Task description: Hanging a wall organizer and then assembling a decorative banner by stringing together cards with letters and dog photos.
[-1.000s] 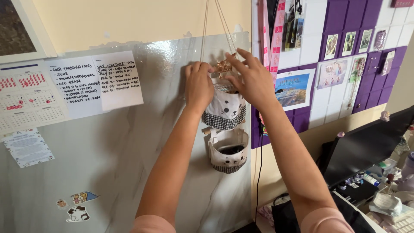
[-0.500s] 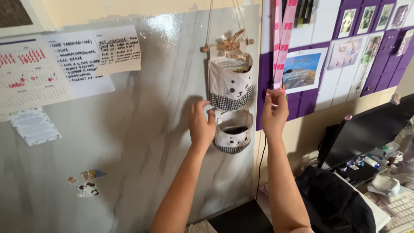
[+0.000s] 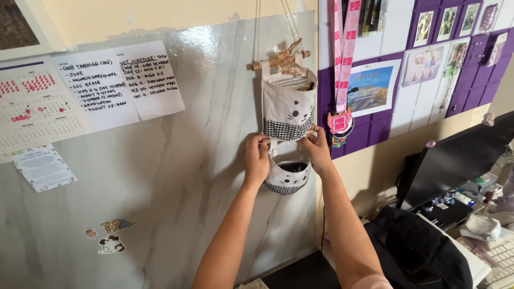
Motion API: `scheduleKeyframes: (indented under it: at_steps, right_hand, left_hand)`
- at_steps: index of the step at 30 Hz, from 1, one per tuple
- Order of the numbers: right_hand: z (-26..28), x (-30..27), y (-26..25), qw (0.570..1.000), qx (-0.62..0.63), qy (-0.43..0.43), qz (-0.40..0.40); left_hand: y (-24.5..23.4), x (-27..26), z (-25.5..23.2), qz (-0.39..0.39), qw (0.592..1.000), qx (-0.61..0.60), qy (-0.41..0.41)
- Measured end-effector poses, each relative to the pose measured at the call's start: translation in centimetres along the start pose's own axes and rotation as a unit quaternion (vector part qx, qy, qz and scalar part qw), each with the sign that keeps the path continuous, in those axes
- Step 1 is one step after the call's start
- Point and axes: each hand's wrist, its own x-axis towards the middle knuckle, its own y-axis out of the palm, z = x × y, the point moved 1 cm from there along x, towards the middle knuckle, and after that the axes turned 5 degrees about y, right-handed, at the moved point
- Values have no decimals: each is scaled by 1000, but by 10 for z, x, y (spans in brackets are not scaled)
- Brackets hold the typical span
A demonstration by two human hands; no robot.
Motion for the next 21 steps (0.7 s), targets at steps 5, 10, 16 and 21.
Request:
scheduleKeyframes:
  at_steps: [5, 10, 16, 21]
  right_hand:
    - [-5, 0, 2, 997, 69, -9, 34]
    - [3, 0, 5, 997, 61, -5, 37]
    - [7, -2, 3, 990, 133, 18, 53]
    - [19, -1, 13, 997, 3, 27, 70]
  left_hand:
    - [14, -1, -6, 35, 989, -74, -127]
    - [20, -2, -2, 13, 999, 10, -51]
    - [15, 4, -11, 46, 990, -59, -115]
    - [16, 1, 7, 44, 997, -33, -52]
